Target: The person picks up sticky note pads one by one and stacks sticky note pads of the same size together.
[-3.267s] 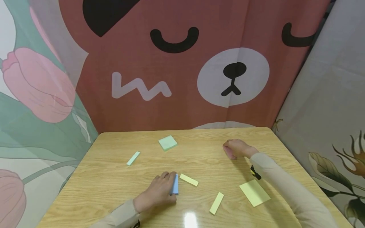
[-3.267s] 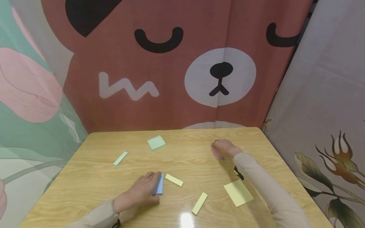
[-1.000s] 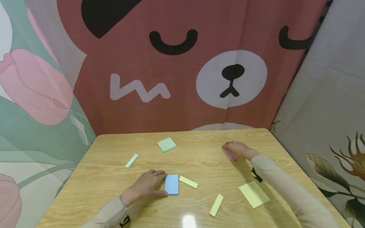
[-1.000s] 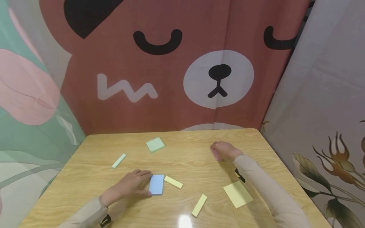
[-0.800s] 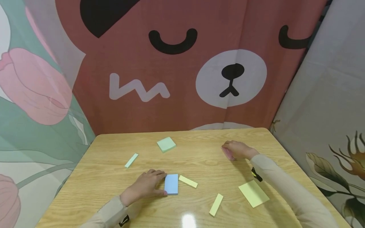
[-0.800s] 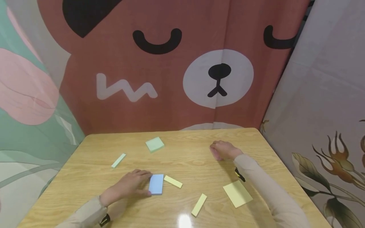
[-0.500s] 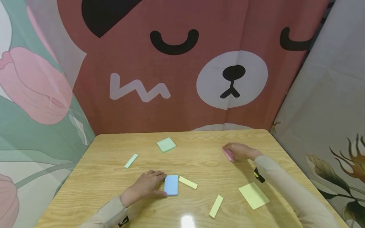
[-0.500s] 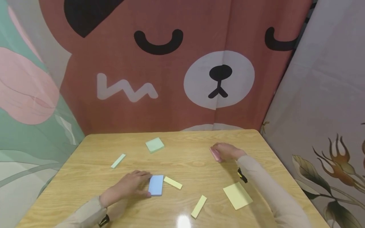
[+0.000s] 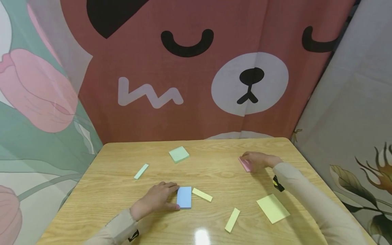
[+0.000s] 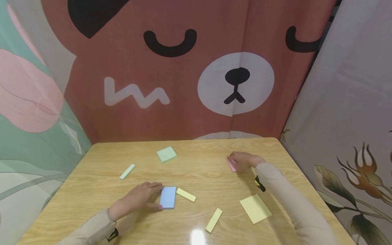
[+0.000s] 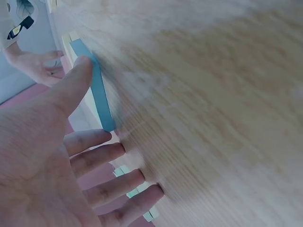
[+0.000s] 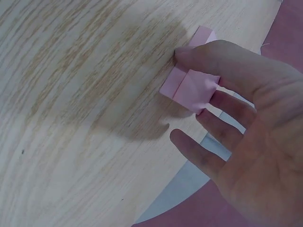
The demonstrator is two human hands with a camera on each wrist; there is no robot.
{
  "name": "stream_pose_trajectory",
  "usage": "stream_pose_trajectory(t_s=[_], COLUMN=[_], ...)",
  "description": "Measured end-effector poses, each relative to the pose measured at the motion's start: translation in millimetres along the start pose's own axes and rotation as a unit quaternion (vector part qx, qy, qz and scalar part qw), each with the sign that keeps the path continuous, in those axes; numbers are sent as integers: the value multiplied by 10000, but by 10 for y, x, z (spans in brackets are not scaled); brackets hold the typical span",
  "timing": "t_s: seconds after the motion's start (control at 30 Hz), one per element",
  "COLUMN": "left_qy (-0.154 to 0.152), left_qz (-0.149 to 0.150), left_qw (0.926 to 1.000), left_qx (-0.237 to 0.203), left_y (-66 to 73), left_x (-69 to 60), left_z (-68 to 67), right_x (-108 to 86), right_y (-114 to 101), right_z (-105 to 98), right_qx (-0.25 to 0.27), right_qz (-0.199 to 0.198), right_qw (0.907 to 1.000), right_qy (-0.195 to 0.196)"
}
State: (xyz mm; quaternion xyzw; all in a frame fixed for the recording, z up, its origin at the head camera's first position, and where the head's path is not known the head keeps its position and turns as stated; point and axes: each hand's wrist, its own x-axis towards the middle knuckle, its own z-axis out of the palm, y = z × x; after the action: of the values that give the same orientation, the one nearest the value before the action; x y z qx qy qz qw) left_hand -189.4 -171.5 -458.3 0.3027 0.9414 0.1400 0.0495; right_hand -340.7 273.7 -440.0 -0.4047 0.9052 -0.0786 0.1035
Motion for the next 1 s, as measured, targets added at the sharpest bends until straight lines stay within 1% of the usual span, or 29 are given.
stream_pose_trajectory(t_s=[0.13,0.27,0.37,0.43,0.57,0.67,0.83,0.93,1.0], left_qy=[1,2,7,14,31,75,154,179,181], left_qz=[27,42,73,80,35,59,147,144,133], left_qw=[10000,10000,10000,10000,10000,10000,9998,9997,9997], left_qx=[-5,0,-17,-36,-43,-5,50,79,80], left_y=[10,17,24,28,30,23,11,5,2], left_x=[-4,-8,-9,-10,-15,-19,-27,-30,-32], left_z=[-4,-3,-4,-8,-16,-13,-1,1,1], right_x=[11,20,18,20,26,32,35,29,29], right_y=[-45,-96,-120,-127,-121,-109,-104,-100,-96], right_z=[-30,-38,-25,-13,15,25,35,49,63], right_qx=[-195,-258,-389,-531,-696,-773,-689,-660,-722], right_qz=[-63,165,384,447,464,427,430,342,171], right_qw=[9997,9995,9985,9976,9965,9961,9967,9972,9969], right_qy=[94,28,-65,-78,-41,4,12,116,258])
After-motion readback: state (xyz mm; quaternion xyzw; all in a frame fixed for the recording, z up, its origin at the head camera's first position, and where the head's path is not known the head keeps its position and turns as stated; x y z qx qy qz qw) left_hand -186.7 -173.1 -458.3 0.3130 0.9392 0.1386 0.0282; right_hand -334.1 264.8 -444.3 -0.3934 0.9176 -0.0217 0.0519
